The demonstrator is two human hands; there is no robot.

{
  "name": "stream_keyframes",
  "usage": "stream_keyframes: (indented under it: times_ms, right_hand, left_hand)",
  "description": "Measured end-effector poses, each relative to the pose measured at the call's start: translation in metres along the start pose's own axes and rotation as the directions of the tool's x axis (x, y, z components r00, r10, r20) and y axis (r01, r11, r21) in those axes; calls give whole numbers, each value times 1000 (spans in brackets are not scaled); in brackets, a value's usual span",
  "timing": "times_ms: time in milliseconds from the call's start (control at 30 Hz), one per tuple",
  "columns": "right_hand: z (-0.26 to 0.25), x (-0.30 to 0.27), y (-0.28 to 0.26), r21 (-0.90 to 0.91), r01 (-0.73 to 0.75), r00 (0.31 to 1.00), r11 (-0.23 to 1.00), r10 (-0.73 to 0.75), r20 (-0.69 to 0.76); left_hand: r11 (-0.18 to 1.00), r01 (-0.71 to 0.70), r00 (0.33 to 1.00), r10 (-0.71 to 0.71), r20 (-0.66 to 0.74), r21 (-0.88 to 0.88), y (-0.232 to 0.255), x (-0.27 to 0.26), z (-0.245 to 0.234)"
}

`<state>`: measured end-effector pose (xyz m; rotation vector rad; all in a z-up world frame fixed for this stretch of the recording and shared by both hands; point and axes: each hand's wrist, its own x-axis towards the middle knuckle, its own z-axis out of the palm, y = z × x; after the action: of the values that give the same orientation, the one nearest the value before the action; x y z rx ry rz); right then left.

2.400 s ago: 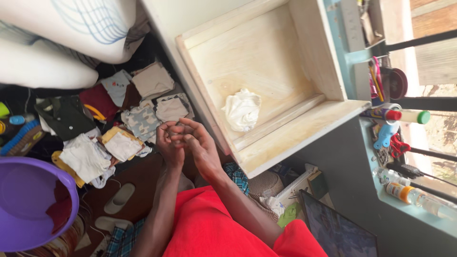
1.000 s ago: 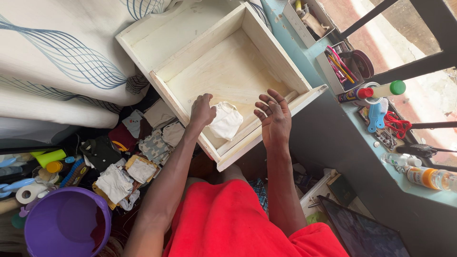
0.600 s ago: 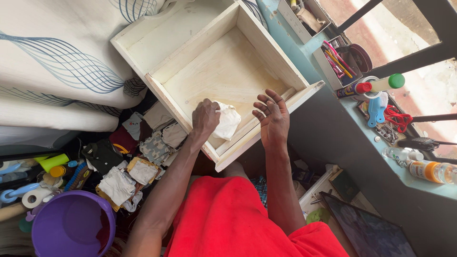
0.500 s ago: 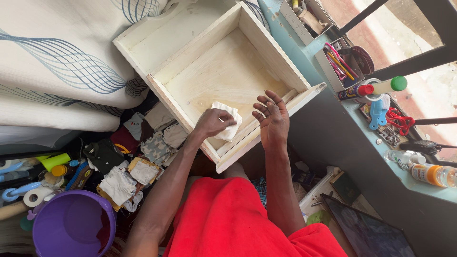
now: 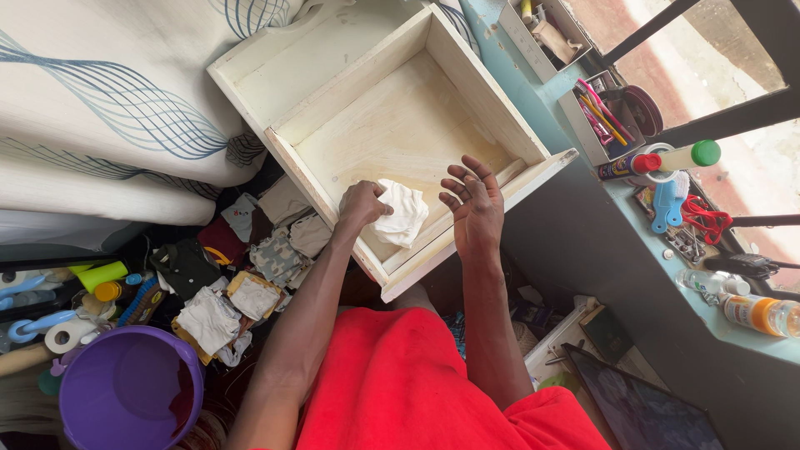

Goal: The person folds small pieces of clothing and places them into a wooden drawer. They then wet a red cloth in a purple basin, wring it out, and wipe the inside of the drawer.

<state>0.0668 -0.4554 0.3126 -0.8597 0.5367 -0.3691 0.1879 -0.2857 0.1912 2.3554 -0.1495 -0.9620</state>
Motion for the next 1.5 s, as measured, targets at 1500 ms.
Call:
stream_keyframes:
  times_ms: [1500]
  right_hand:
    - [138, -116, 158, -729, -272, 558, 628, 720, 413]
  left_hand:
    - [152, -496, 790, -330, -516, -855, -207, -250, 0]
